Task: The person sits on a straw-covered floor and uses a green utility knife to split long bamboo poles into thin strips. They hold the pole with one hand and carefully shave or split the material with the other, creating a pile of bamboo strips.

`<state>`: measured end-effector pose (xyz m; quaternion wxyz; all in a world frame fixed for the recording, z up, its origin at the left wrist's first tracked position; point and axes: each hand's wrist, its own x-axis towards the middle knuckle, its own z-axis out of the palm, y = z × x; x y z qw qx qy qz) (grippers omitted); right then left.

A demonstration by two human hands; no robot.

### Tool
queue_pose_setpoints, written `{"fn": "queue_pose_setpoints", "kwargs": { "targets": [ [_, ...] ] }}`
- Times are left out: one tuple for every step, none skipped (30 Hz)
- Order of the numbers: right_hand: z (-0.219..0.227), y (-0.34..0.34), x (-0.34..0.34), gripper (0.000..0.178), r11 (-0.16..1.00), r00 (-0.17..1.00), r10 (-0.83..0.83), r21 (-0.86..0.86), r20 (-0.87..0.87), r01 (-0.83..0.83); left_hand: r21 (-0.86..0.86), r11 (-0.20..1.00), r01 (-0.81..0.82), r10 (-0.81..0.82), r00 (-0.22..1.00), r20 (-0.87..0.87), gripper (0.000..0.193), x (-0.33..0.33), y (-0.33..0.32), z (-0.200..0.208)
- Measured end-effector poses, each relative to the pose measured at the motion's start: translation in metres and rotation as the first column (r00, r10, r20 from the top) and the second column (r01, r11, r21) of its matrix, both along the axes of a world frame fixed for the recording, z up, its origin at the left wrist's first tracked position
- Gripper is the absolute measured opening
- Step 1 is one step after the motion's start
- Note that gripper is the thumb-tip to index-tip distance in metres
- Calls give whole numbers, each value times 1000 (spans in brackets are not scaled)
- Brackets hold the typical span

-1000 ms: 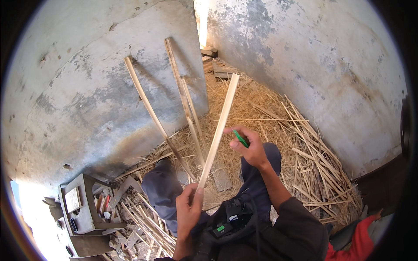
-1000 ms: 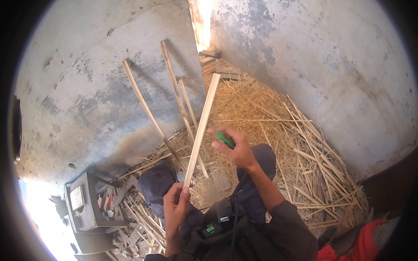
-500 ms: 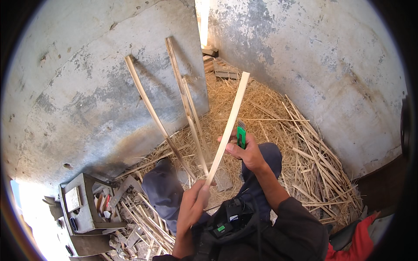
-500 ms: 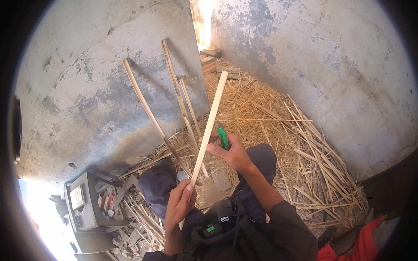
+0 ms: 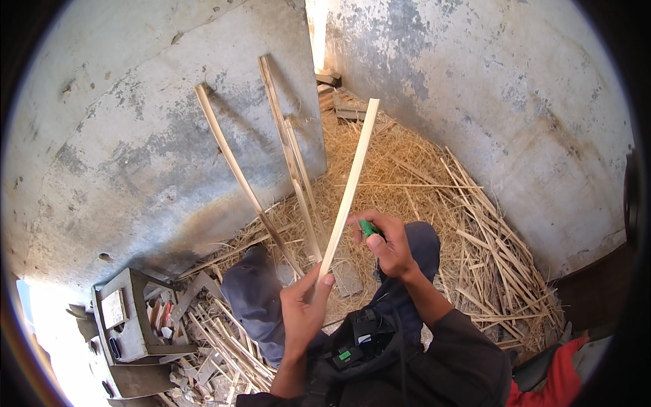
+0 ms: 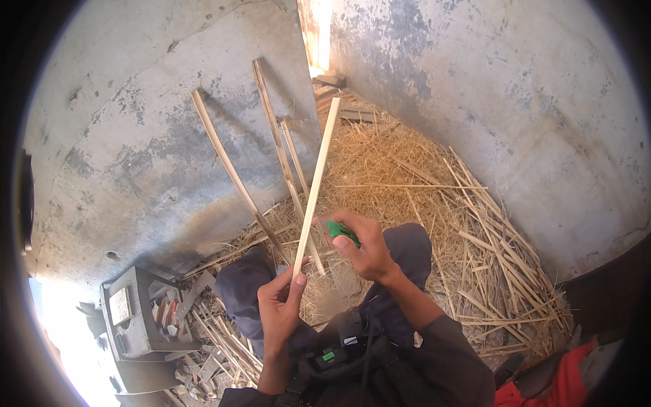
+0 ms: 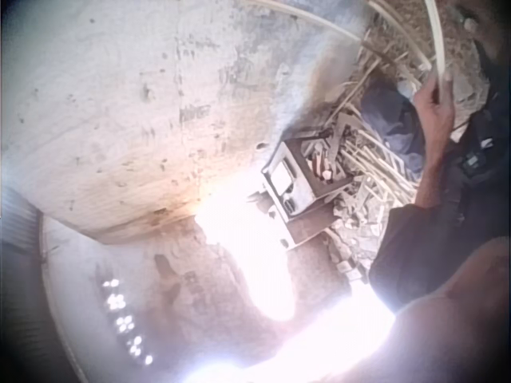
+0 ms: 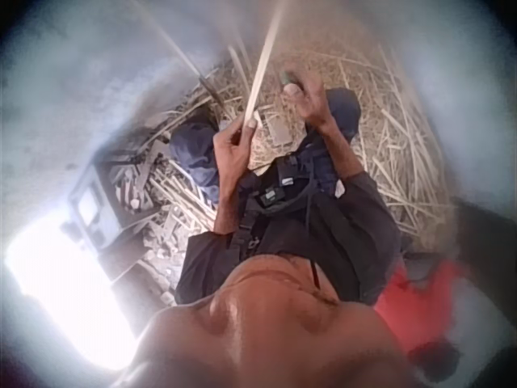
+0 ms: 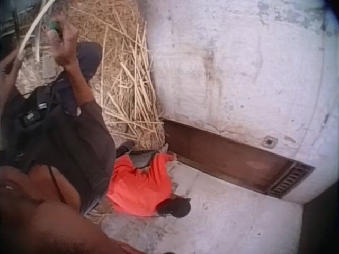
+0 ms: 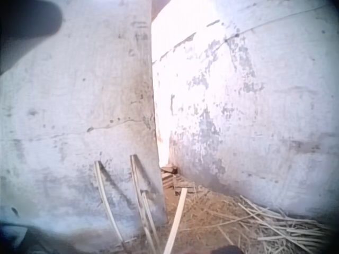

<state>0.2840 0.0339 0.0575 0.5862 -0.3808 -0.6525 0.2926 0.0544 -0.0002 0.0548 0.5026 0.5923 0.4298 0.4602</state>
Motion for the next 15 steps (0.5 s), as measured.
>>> {"fn": "queue_pose_setpoints", "kwargs": {
  "targets": [
    [6,-4,-3,34,998,996,-52,33,78,50,-12,1000,5,-5,1000,9,33,0,0,2],
    [9,-6,-6,34,993,982,-106,69,153,96,-24,1000,10,-10,1000,19,33,0,0,4],
    [8,-5,-7,34,989,975,-123,107,185,104,-36,999,16,-15,999,29,32,0,-1,5],
    [7,-5,-8,34,983,966,-142,147,214,112,-39,999,21,-20,999,35,33,-1,0,5],
    [6,-4,-9,35,975,956,-162,186,243,118,-41,999,26,-24,999,41,33,-1,0,5],
    [5,-5,-10,38,971,951,-181,198,252,132,-43,999,31,-29,998,46,33,-1,0,4],
    [5,-5,-12,41,967,945,-199,211,261,145,-60,998,34,-31,999,45,33,-2,1,5],
    [5,-5,-13,46,962,938,-217,224,270,158,-77,996,36,-33,999,43,34,-4,1,5],
    [5,-5,-12,45,954,928,-242,246,284,174,-94,995,39,-35,999,41,34,-6,1,6],
    [5,-4,-13,44,945,917,-266,267,297,187,-61,998,20,-18,999,29,34,-5,0,8],
    [5,-4,-13,43,936,906,-289,289,309,200,-28,1000,1,0,1000,18,34,-3,0,11],
    [6,-4,-13,43,932,895,-304,298,326,208,5,1000,-18,18,1000,7,34,-2,0,13],
    [9,-5,-13,43,927,884,-319,308,342,216,43,998,-35,36,999,-18,34,-3,0,10],
    [11,-5,-13,43,922,872,-334,317,357,224,82,995,-51,55,998,-42,34,-4,0,6],
    [11,-5,-12,41,913,862,-353,336,364,232,121,990,-66,75,995,-66,34,-5,0,4]
  ]
}}
